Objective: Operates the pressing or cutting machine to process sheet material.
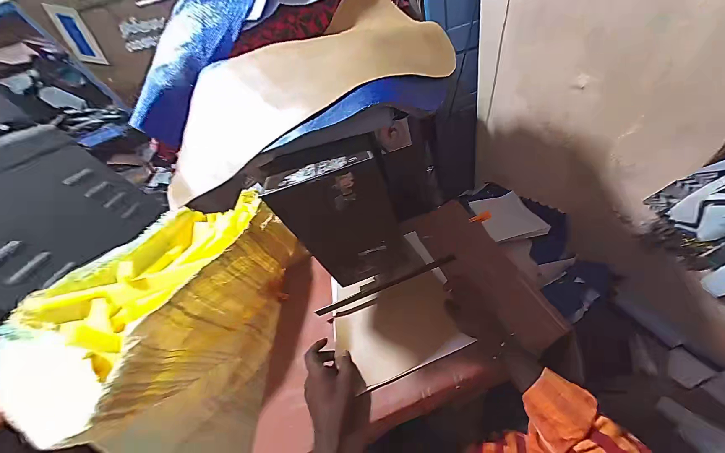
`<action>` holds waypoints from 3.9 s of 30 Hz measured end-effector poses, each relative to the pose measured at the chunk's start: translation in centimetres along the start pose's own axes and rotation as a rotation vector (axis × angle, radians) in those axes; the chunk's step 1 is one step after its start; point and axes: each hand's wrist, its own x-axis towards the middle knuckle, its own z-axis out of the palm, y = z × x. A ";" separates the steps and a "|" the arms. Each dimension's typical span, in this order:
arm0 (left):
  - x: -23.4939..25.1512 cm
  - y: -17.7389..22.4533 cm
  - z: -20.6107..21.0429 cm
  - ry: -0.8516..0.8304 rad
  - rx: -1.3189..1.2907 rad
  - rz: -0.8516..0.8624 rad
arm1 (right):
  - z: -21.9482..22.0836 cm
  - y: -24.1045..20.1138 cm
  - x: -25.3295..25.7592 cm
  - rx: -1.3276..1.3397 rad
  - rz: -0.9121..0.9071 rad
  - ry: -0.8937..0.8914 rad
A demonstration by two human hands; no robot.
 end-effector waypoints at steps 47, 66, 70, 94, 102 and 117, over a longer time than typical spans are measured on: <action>0.1 -0.1 -0.5 -0.033 -0.006 0.056 | 1.0 0.9 -2.6 0.138 0.103 0.014; 1.5 0.0 -0.8 -0.060 -0.115 -0.156 | 1.5 3.2 -0.5 0.189 0.078 0.113; 1.1 -0.1 -0.4 -0.026 -0.054 -0.102 | 1.8 3.5 -0.4 0.189 0.065 0.131; 0.7 1.8 3.4 -0.345 0.478 0.335 | 6.4 1.8 0.5 -0.510 -0.282 0.057; 0.5 1.8 3.3 -0.359 0.489 0.325 | 6.9 2.6 0.7 -0.477 -0.305 0.149; 0.5 2.1 3.3 -0.243 0.428 0.411 | 6.8 2.5 0.9 -0.507 -0.259 0.104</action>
